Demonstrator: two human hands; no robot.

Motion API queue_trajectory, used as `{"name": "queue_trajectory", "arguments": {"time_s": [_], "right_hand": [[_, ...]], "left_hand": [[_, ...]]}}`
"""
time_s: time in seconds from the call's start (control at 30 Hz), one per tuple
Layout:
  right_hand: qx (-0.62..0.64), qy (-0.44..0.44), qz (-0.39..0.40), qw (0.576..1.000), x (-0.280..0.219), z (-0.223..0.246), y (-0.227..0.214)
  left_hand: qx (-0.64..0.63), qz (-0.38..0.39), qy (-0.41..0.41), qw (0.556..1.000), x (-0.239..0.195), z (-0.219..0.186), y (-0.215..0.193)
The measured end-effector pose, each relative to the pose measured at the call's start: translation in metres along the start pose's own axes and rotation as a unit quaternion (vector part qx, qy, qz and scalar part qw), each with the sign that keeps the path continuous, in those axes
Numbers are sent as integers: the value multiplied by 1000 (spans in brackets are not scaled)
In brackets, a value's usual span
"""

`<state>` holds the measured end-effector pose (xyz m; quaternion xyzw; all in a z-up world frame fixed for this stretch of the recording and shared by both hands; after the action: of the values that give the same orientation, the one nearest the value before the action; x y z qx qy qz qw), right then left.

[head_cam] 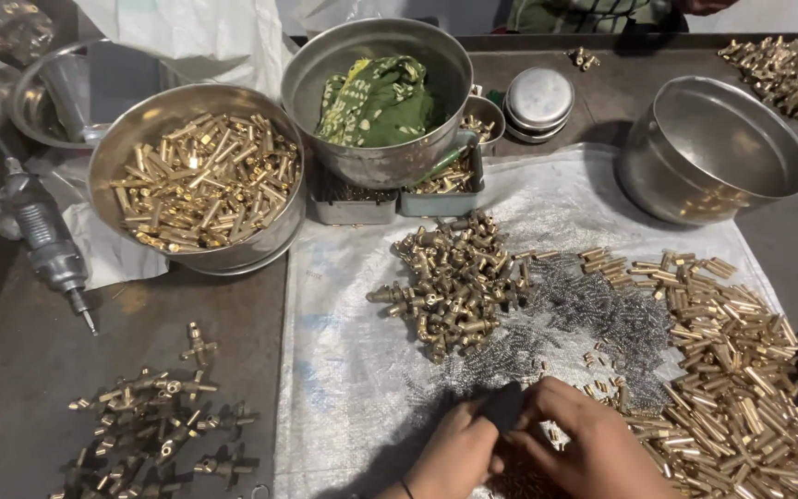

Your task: Picking up and assembling small brass metal components by hand.

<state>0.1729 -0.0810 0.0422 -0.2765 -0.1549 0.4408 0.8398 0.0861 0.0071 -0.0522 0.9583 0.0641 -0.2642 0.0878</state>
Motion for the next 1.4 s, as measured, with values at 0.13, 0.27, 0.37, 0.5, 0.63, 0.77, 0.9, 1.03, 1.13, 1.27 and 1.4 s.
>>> {"name": "queue_trajectory", "arguments": {"time_s": [0.13,0.27,0.37,0.5,0.63,0.77,0.9,1.03,1.13,1.27,1.4], "right_hand": [[142,28,110,983,29,-18,-11],[64,51,-59,995,85,12,-30],[-38,56,-73,995,101,-3,-13],[12,-22,-148,989,84,11,-32],[93,-74,-65,991,43,42,-38],[56,-45,-87,994,22,5,-66],[12,303,-215,928,-7,-100,-112],[-124,74,-151,978,14,-83,-90],[-171,128,-121,969,33,-67,-78],[-198,111,-116,967,45,-58,-60],[-217,100,-112,965,51,-62,-50]], "left_hand": [[11,48,36,998,-4,-10,10],[68,56,49,995,16,15,12],[21,79,69,994,24,13,12],[-40,17,105,993,18,-8,-6],[-90,-85,141,982,23,-7,-18],[-14,-43,52,998,17,-6,-8],[32,-39,28,998,13,-2,-7],[147,-22,83,985,-3,-26,-3],[123,2,108,987,2,-22,3],[167,-2,83,982,-13,-41,-2],[191,13,36,981,-12,-36,-2]]}}
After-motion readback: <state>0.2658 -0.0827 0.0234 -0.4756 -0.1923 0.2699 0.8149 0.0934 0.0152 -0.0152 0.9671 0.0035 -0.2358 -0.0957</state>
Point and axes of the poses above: each hand's wrist, its own x-axis towards the middle knuckle, its own y-axis out of the palm, z = x × y, the point moved 10 cm from there along x, towards the middle knuckle, and after that the axes turned 15 degrees about x, right-handed, at the moved point
